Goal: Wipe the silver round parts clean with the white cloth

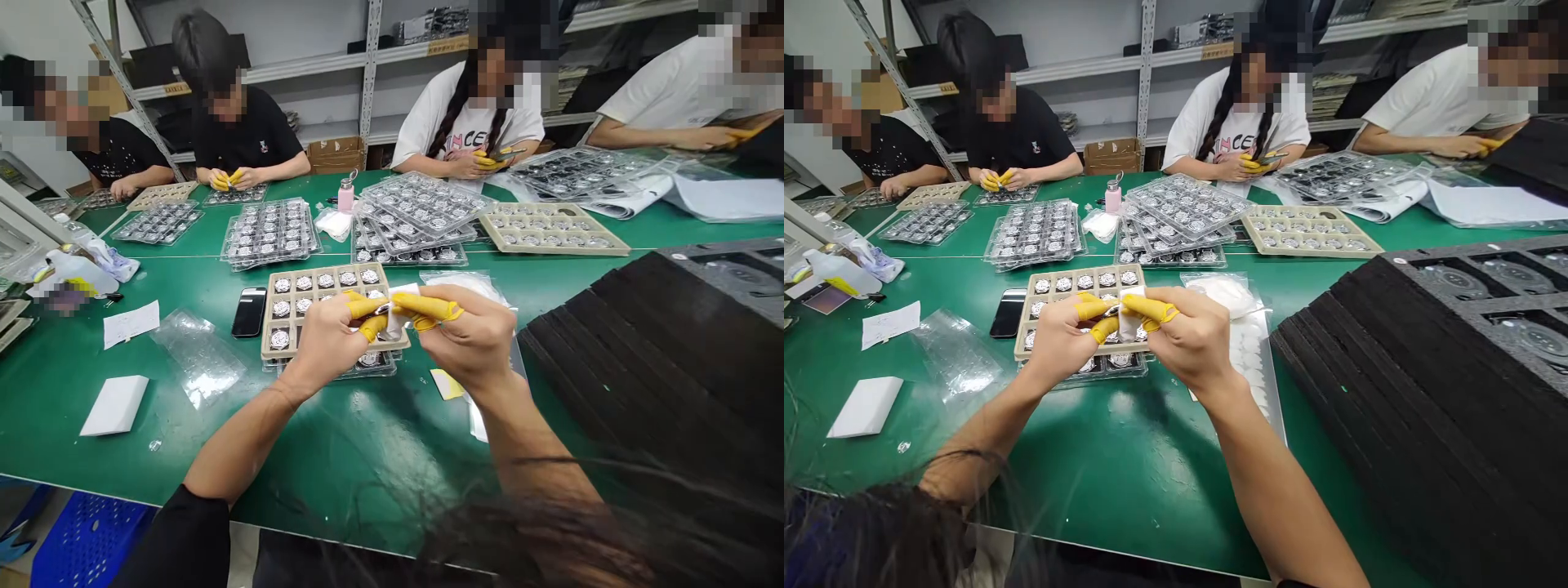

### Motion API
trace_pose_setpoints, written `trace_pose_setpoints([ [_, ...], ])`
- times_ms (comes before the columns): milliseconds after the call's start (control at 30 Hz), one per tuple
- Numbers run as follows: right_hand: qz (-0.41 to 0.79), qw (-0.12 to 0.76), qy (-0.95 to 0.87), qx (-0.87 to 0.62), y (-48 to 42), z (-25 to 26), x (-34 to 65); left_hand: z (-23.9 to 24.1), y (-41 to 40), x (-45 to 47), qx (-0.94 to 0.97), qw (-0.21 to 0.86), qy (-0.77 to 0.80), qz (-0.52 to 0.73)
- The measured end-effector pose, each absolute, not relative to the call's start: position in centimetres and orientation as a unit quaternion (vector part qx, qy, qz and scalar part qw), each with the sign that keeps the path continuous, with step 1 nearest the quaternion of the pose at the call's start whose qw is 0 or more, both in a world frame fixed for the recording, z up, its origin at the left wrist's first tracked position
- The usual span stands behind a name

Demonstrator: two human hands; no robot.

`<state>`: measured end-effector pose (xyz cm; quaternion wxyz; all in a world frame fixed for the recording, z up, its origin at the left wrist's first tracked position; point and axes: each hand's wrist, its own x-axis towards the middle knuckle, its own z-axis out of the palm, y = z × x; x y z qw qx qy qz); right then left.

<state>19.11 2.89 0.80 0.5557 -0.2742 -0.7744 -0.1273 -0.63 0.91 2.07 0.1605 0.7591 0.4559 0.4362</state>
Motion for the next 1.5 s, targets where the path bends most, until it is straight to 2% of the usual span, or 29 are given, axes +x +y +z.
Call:
trace_pose_setpoints([
  [200, -0.155, 0.532, -0.791, -0.261, 2.5, 0.9, 19.0, 1.6, 0.7, -0.6, 0.764, 0.137, 0.451, 0.441],
  [267, -0.181, 0.540, -0.784, -0.245, 2.6, 0.8, 18.9, 1.5, 0.6, -0.6, 0.760, 0.127, 0.453, 0.449],
  [400, -0.158, 0.557, -0.772, -0.264, 2.9, 0.8, 19.1, 1.7, 0.5, -0.5, 0.738, 0.128, 0.455, 0.481],
  [600, -0.187, 0.569, -0.767, -0.231, 3.0, 0.2, 18.6, 1.9, 0.4, -0.4, 0.756, 0.128, 0.460, 0.448],
  [700, -0.178, 0.591, -0.747, -0.247, 3.1, -0.1, 18.7, 1.8, 0.4, -0.3, 0.736, 0.134, 0.469, 0.469],
  [833, -0.168, 0.575, -0.763, -0.240, 3.1, -0.5, 18.7, 1.9, 0.3, -0.4, 0.750, 0.140, 0.457, 0.457],
  [1067, -0.091, 0.607, -0.740, -0.275, 3.3, -0.6, 18.7, 2.1, 0.1, -0.5, 0.728, 0.146, 0.466, 0.481],
  [1200, -0.134, 0.593, -0.756, -0.241, 3.0, -0.6, 18.1, 1.8, 0.2, -0.6, 0.747, 0.129, 0.463, 0.460],
  [1500, -0.047, 0.634, -0.702, -0.323, 3.1, 0.0, 17.3, 0.5, 0.3, 0.7, 0.647, 0.237, 0.436, 0.579],
])
